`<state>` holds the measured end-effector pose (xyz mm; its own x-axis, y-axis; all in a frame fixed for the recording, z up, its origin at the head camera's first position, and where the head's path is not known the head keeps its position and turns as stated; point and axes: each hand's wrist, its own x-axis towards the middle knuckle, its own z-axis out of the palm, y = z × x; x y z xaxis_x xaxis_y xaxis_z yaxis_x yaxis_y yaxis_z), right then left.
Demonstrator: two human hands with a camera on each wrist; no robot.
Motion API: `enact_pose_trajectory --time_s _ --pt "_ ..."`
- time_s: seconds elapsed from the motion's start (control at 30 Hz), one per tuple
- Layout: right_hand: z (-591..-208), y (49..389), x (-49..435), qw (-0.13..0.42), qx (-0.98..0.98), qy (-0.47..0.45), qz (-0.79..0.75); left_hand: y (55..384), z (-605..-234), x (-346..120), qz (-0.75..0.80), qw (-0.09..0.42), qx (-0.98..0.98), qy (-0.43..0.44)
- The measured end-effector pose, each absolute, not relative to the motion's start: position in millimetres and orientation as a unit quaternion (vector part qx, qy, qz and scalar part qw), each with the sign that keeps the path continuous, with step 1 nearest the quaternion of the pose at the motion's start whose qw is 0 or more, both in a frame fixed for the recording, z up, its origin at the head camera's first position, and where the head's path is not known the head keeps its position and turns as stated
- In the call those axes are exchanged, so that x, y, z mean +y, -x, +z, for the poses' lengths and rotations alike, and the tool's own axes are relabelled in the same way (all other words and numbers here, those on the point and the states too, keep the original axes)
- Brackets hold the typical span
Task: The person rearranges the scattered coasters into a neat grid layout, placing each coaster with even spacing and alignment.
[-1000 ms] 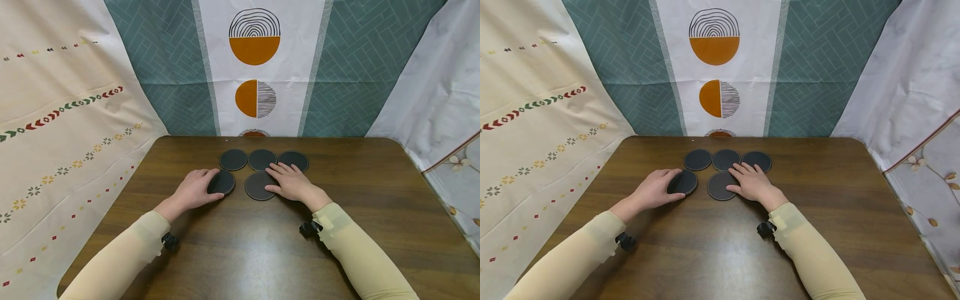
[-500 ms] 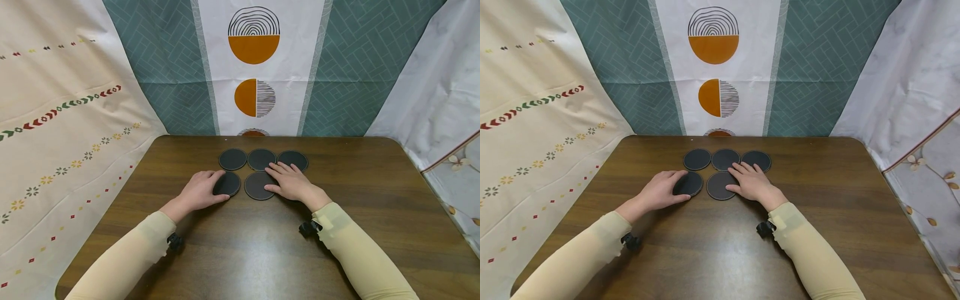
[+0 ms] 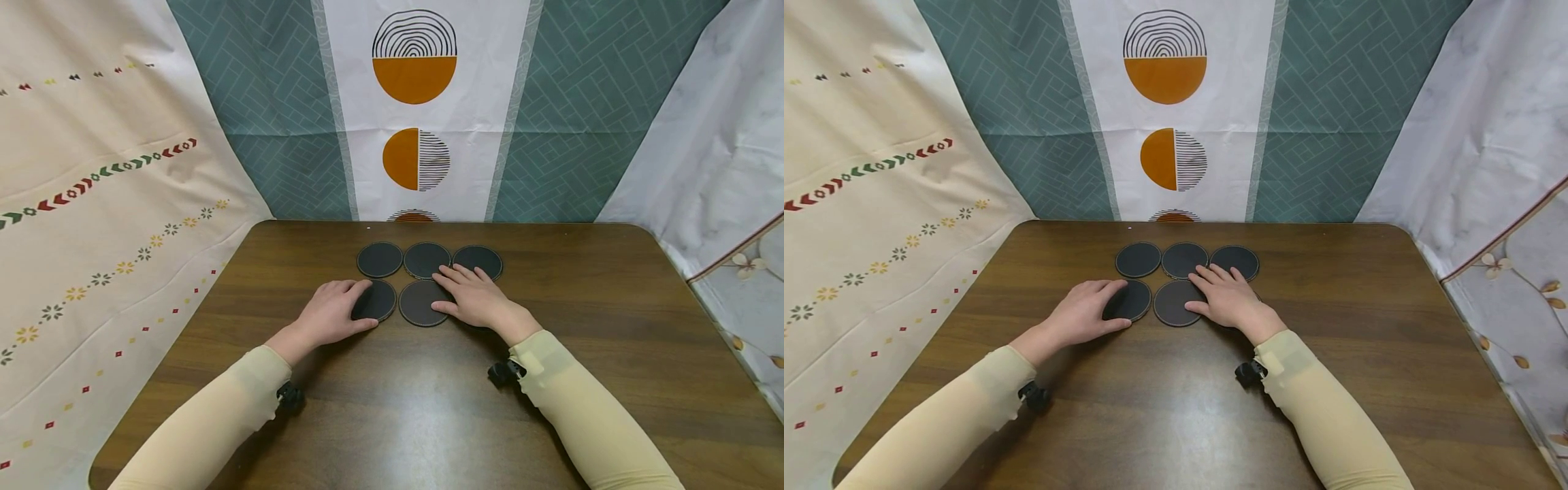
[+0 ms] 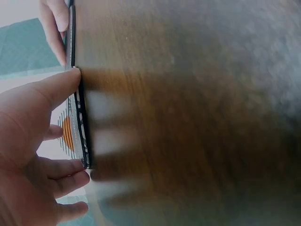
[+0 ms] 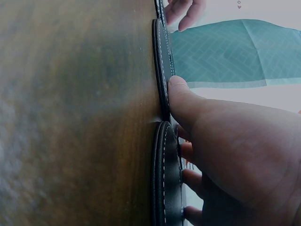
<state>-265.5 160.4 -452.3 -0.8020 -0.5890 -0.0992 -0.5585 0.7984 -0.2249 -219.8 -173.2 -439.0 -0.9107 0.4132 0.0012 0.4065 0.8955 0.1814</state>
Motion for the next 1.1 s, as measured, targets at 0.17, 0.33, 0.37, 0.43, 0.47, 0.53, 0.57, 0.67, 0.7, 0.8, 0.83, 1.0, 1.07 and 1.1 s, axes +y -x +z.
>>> enact_pose_trajectory --time_s 0.17,0.33,0.37,0.43,0.47,0.53,0.57,0.67,0.7,0.8,0.83,1.0,1.07,1.1 --pt "-451.9 265.4 160.8 0.087 0.944 0.303 -0.095 219.6 -438.4 -171.1 0.085 0.023 0.974 -0.209" --pt "-451.5 265.6 160.8 0.086 0.945 0.301 -0.094 218.0 -436.0 -169.2 0.085 0.028 0.975 -0.206" --pt "-451.3 265.5 160.7 0.086 0.945 0.301 -0.093 217.7 -435.6 -169.0 0.085 0.029 0.975 -0.205" --pt "-450.4 264.8 160.6 0.086 0.945 0.300 -0.093 217.3 -435.6 -168.9 0.087 0.030 0.975 -0.204" --pt "-449.8 264.5 160.5 0.086 0.945 0.300 -0.093 217.3 -435.7 -168.8 0.087 0.030 0.975 -0.204" --pt "-449.0 263.8 160.3 0.086 0.945 0.300 -0.094 217.2 -436.1 -168.7 0.088 0.031 0.974 -0.205" --pt "-448.7 263.6 160.3 0.087 0.945 0.300 -0.095 217.3 -436.5 -168.7 0.089 0.031 0.974 -0.205" --pt "-448.8 263.7 160.3 0.086 0.945 0.300 -0.095 217.4 -437.1 -168.7 0.090 0.032 0.974 -0.205" --pt "-448.8 263.7 160.3 0.087 0.945 0.301 -0.094 217.5 -437.3 -168.8 0.091 0.032 0.974 -0.205" --pt "-448.4 263.4 160.2 0.087 0.945 0.301 -0.094 217.6 -437.6 -169.1 0.092 0.032 0.974 -0.205" --pt "-448.3 263.2 160.0 0.086 0.945 0.301 -0.095 217.6 -437.7 -169.2 0.093 0.032 0.974 -0.205" --pt "-448.3 263.6 159.9 0.086 0.944 0.301 -0.099 217.5 -437.1 -169.2 0.094 0.032 0.973 -0.207" --pt "-449.2 264.5 160.4 0.086 0.943 0.303 -0.104 217.5 -436.3 -169.2 0.094 0.032 0.973 -0.209" --pt "-449.7 265.3 160.7 0.086 0.943 0.304 -0.107 217.6 -435.8 -169.2 0.094 0.034 0.973 -0.208"
